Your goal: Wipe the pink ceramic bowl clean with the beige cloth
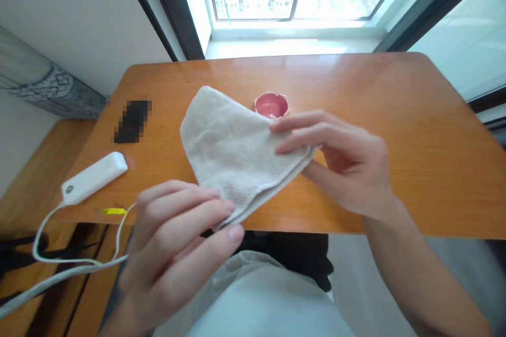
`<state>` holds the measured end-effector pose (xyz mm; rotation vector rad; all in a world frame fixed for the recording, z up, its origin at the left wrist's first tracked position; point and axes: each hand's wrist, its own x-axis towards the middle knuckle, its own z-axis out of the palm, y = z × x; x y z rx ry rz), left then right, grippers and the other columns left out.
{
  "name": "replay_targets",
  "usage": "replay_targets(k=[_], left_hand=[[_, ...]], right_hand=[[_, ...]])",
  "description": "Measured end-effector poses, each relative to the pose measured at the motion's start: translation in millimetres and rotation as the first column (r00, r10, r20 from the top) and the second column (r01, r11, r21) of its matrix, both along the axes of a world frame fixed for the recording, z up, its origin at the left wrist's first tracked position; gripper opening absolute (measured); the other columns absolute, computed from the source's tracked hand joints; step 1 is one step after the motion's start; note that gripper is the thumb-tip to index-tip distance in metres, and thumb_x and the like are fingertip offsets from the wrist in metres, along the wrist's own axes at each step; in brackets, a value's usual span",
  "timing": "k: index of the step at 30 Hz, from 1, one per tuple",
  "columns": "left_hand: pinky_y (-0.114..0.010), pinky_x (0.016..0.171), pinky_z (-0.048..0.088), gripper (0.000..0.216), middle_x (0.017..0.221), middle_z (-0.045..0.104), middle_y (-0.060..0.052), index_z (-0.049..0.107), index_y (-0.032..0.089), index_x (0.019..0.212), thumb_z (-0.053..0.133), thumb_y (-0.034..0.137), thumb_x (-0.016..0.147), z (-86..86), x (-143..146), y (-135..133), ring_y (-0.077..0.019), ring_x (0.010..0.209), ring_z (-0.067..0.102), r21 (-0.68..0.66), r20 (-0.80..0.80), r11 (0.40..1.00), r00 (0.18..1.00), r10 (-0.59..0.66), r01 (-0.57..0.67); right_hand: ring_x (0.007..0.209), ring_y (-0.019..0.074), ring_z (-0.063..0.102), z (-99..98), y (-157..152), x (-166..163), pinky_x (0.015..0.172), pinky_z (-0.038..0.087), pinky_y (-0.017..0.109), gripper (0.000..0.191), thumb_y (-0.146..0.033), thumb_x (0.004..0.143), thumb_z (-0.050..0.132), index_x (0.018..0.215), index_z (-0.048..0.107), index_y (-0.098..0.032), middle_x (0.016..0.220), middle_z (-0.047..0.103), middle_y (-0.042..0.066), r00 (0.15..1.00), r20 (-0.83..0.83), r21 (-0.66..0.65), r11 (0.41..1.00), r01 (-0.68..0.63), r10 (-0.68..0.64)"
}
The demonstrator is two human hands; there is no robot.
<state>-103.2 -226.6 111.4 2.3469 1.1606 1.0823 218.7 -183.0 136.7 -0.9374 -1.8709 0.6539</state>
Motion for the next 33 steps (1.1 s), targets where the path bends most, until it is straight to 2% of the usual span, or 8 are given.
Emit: replay_targets(k=[2, 6, 11, 16, 20, 26, 29, 33], left_hand=[[-0.048, 0.094, 0.072, 0.025, 0.108, 0.089, 0.000, 0.077, 0.034, 0.118, 0.082, 0.016, 0.101, -17.1, 26.3, -14.0, -0.0236, 0.101, 0.085, 0.240, -0.030, 0.965, 0.994, -0.105, 0.109], [-0.035, 0.084, 0.067, 0.020, 0.100, 0.087, -0.004, 0.071, 0.021, 0.119, 0.069, 0.005, 0.106, -62.1, 72.0, -43.9, -0.0176, 0.091, 0.081, 0.034, 0.080, 0.969, 0.965, -0.248, 0.246], [-0.030, 0.078, 0.067, 0.028, 0.097, 0.083, -0.003, 0.070, 0.022, 0.117, 0.072, -0.001, 0.101, -67.4, 88.5, -69.5, -0.0158, 0.085, 0.077, -0.147, 0.272, 0.958, 0.941, -0.200, 0.246], [-0.029, 0.084, 0.065, 0.025, 0.100, 0.079, 0.001, 0.071, 0.027, 0.116, 0.073, 0.006, 0.104, -55.4, 76.1, -46.1, -0.0147, 0.090, 0.076, -0.177, 0.228, 0.980, 0.965, 0.131, -0.091], [-0.032, 0.088, 0.061, 0.009, 0.098, 0.076, 0.002, 0.074, 0.028, 0.114, 0.073, 0.022, 0.108, -66.9, 54.9, -14.1, -0.0162, 0.089, 0.072, -0.169, 0.082, 0.903, 0.908, 0.412, -0.394], [-0.042, 0.098, 0.060, 0.013, 0.101, 0.079, -0.001, 0.076, 0.027, 0.116, 0.071, 0.034, 0.107, -92.3, 33.1, 22.4, -0.0232, 0.092, 0.075, -0.219, -0.069, 0.829, 0.856, 0.513, -0.514], [-0.048, 0.106, 0.060, 0.018, 0.113, 0.080, -0.006, 0.074, 0.025, 0.123, 0.068, 0.032, 0.108, -98.4, 29.9, 29.2, -0.0293, 0.108, 0.076, -0.179, -0.142, 0.852, 0.870, 0.473, -0.492], [-0.048, 0.114, 0.060, 0.023, 0.135, 0.077, -0.010, 0.070, 0.024, 0.134, 0.065, 0.032, 0.113, -97.7, 31.6, 22.6, -0.0310, 0.129, 0.073, -0.208, -0.131, 0.897, 0.920, 0.369, -0.390]], right_hand=[[0.123, 0.0239, 0.083, -36.1, -20.2, 17.5, 0.106, 0.072, 0.043, 0.027, -0.009, 0.106, 0.072, 0.117, 0.083, -0.031, 0.137, 0.086, 0.004, 0.988, 0.152, -0.011, 1.000, -0.011, 0.012], [0.110, 0.0217, 0.083, -82.9, -61.9, 47.5, 0.093, 0.072, 0.038, 0.024, -0.011, 0.110, 0.068, 0.115, 0.083, -0.029, 0.124, 0.089, 0.004, 0.947, 0.316, -0.054, 0.998, -0.034, 0.049], [0.092, 0.0188, 0.079, -66.5, -92.1, 65.3, 0.076, 0.067, 0.031, 0.018, -0.017, 0.111, 0.071, 0.121, 0.081, -0.028, 0.102, 0.086, 0.002, 0.954, 0.297, -0.132, 0.991, 0.001, 0.039], [0.089, 0.0200, 0.078, -47.2, -59.2, 38.7, 0.083, 0.067, 0.035, 0.025, -0.029, 0.109, 0.080, 0.134, 0.080, -0.033, 0.099, 0.082, 0.000, 0.945, 0.263, -0.097, 0.969, 0.226, -0.194], [0.097, 0.0209, 0.079, -62.8, 0.7, -4.0, 0.093, 0.065, 0.036, 0.029, -0.028, 0.109, 0.078, 0.137, 0.080, -0.028, 0.106, 0.083, 0.002, 0.965, 0.201, -0.117, 0.974, 0.194, -0.169], [0.106, 0.0263, 0.077, -101.0, 64.5, -43.5, 0.097, 0.062, 0.042, 0.030, -0.021, 0.110, 0.070, 0.138, 0.080, -0.023, 0.109, 0.084, 0.007, 0.919, 0.384, -0.161, 0.974, 0.159, -0.087], [0.123, 0.0332, 0.076, -101.8, 51.6, -48.5, 0.105, 0.063, 0.050, 0.030, -0.024, 0.115, 0.064, 0.142, 0.079, -0.020, 0.133, 0.084, 0.014, 0.848, 0.496, -0.045, 0.970, 0.240, -0.187], [0.136, 0.0395, 0.074, -91.3, -12.8, -56.2, 0.112, 0.063, 0.061, 0.042, -0.032, 0.119, 0.056, 0.154, 0.071, -0.013, 0.150, 0.080, 0.021, 0.759, 0.533, 0.168, 0.926, 0.337, -0.373]])
